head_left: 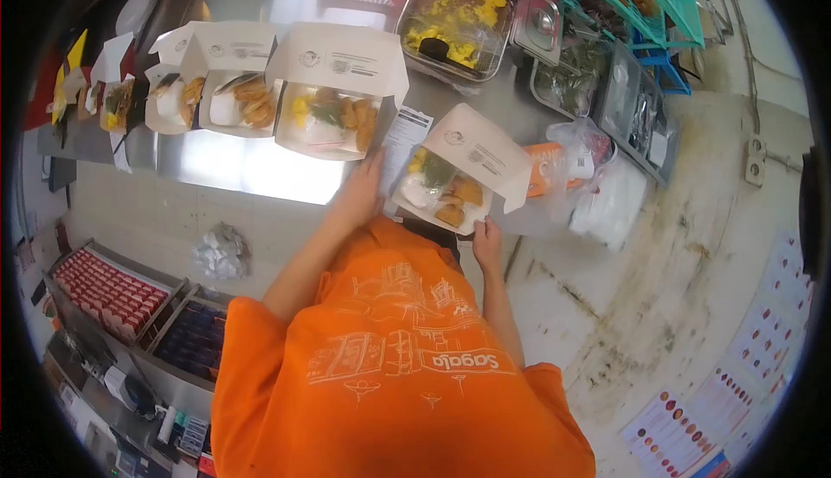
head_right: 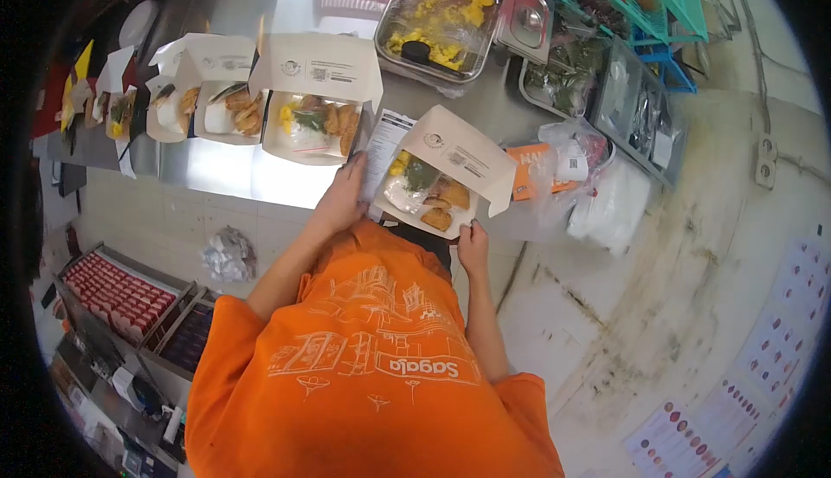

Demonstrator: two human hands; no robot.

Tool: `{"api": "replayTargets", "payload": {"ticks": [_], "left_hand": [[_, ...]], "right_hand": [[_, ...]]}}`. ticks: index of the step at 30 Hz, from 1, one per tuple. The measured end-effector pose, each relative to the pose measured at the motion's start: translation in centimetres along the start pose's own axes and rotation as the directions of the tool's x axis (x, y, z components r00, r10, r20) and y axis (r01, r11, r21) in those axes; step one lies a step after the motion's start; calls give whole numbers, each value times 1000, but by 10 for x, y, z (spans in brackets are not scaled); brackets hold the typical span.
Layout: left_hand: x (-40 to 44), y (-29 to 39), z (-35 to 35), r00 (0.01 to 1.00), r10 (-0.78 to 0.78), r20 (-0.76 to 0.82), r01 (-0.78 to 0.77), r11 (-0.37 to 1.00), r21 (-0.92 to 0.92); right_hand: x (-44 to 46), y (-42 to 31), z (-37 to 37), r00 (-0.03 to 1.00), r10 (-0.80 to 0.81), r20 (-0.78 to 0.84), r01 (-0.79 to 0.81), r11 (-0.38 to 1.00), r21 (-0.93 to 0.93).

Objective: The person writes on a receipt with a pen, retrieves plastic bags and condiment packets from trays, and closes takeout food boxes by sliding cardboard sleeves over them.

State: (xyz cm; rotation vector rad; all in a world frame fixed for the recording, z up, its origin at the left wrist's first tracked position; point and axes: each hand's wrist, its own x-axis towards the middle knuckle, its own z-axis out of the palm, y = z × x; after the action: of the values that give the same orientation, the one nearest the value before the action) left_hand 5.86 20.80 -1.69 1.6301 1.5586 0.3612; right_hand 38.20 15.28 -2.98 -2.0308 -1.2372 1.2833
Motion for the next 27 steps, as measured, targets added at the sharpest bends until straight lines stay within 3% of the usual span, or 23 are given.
{"api": "replayTargets", "payload": {"ticks": [3,7,8,9,11,14,15,18,20,23,24,27], "left_hand": [[7,21,-13,1000,15,-23,-17,995,-98],[52,46,-16,992,121,31,-99,915,-391],[66,51,-9,986,113,-123,-152,911,-384],[75,61,-16,997,55,-54,-72,915,-397],[87,78,-43,995,-69,75,93,912,-399],[53,50,-26,971,167,-169,-180,981,-68],[41,48,-16,976,120,-183,-149,977,-154],[5,31,25,974,18,-224,-100,927,-361],[11,25,49,943,50,-328,-188,894,-407],[3,36,37,963,27,-267,-141,899,-415],[2,35,31,991,-74,-110,17,894,-447],[4,24,33,914,238,-329,-297,944,-141]], "right_hand": [[8,-28,-3,980,-123,-155,117,992,-52],[48,-65,-24,904,-335,-267,320,942,-100],[59,-72,-28,879,-358,-316,333,934,-132],[61,-77,-32,851,-382,-359,345,924,-166],[52,-97,-43,867,-404,-292,331,904,-271],[36,-80,-46,874,-433,-218,345,872,-347],[34,-66,-42,872,-445,-205,356,863,-357],[31,-19,-11,910,-335,-245,329,942,-64],[25,-29,-13,936,-282,-209,274,959,-68],[26,-9,-11,969,-207,-138,220,972,84],[26,-12,-11,975,-193,-107,208,965,160],[22,-31,-24,989,-145,38,127,946,297]]}}
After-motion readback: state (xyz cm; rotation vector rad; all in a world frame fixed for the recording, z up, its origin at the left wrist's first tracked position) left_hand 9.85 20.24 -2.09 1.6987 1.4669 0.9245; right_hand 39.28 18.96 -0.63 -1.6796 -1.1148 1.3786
